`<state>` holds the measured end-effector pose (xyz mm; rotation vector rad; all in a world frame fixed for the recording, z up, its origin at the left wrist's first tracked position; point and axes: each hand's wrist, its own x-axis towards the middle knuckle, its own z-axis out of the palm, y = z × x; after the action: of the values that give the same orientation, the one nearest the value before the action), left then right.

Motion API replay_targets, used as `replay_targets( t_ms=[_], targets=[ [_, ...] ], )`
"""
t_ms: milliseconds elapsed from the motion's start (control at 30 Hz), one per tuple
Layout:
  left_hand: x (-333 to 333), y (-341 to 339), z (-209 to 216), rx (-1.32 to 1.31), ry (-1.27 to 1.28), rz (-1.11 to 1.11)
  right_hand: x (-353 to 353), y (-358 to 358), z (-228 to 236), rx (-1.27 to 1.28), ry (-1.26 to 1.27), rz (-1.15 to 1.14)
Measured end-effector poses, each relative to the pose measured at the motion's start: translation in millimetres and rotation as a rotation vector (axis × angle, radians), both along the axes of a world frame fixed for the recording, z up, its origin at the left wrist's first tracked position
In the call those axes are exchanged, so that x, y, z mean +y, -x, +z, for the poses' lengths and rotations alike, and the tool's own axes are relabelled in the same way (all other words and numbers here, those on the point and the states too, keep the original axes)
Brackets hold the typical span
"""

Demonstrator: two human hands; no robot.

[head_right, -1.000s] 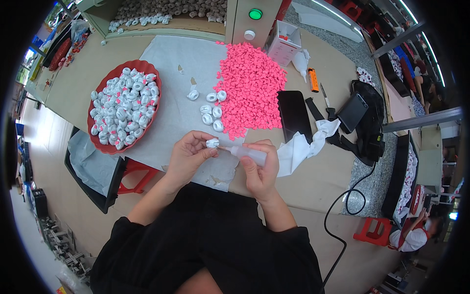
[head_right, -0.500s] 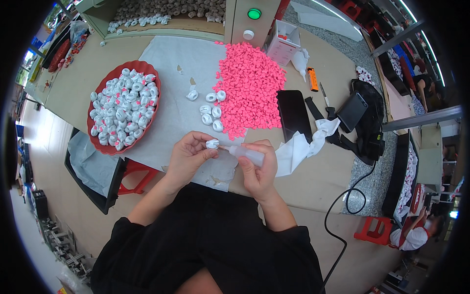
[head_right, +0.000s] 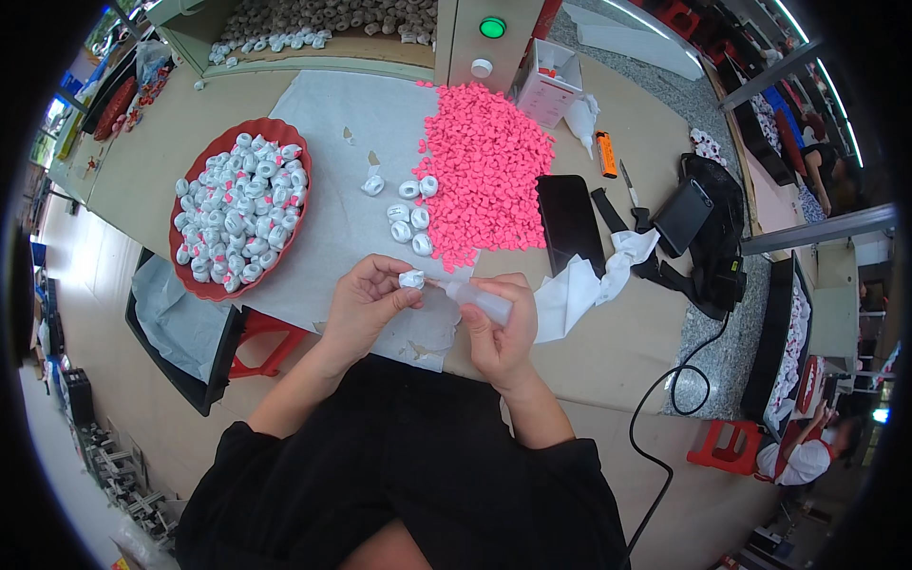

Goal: The person repeatedly picks up small white cylindrical objects and applies a small amount of adhesive from a white bottle to the top. They then press a small pink piece onto the adhesive and place the finished item into a red bowl. This process is repeated continuously throughout the clip.

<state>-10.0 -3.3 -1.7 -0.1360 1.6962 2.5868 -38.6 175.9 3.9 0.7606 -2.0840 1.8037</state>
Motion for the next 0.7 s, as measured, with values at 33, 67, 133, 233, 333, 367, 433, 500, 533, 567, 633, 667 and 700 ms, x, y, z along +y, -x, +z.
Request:
replay_targets(
  t_ms=[33, 67, 133, 233, 333, 367, 433, 500, 533, 567, 633, 667, 700],
  targets=[
    [0.3, 0.2, 0.5, -0.003, -0.005, 0.002, -0.3, 0.1, 0.4, 0.002, 0.002, 0.002],
    [0.5, 0.2, 0.7, -0.005, -0.010, 0.005, -0.8, 0.2, 1.0, 0.004, 0.006, 0.000],
    [0.2, 0.0, 0.8, -0.005, -0.006, 0.007, -1.5, 0.7, 2.1, 0.008, 0.014, -0.004],
    [-0.3, -0.3, 1.2, -0.008, -0.001, 0.007, -1.6, 1.9, 1.5, 0.031, 0.015, -0.015],
    [-0.3, 0.1, 1.8, -0.014, 0.007, 0.009, -0.8, 0.8, 0.8, 0.001, 0.013, -0.012],
    [-0.3, 0.3, 1.8, -0.016, 0.010, 0.010, -0.4, 0.2, 0.9, -0.012, 0.011, -0.012],
    [-0.5, -0.1, 1.1, -0.017, 0.014, 0.009, 0.5, -0.7, 1.3, -0.038, 0.013, -0.007],
    [-0.3, 0.0, -0.1, -0.010, 0.015, 0.010, 1.2, -1.0, 1.2, -0.055, 0.022, -0.002],
    [0.2, 0.4, -0.8, -0.002, 0.013, 0.011, 1.3, -1.2, 1.1, -0.063, 0.026, 0.000],
    [0.4, 0.6, -1.1, 0.006, 0.012, 0.012, 1.1, -1.1, 1.1, -0.065, 0.031, 0.006],
    [0.1, 0.4, -1.5, 0.003, 0.019, 0.014, 0.8, -1.3, 1.5, -0.068, 0.039, 0.014],
    [0.0, 0.4, -1.6, 0.002, 0.022, 0.015, 0.6, -1.4, 1.7, -0.071, 0.041, 0.014],
    [0.0, 0.4, -1.6, 0.004, 0.025, 0.013, 0.3, -1.6, 1.6, -0.075, 0.044, 0.015]
  ],
)
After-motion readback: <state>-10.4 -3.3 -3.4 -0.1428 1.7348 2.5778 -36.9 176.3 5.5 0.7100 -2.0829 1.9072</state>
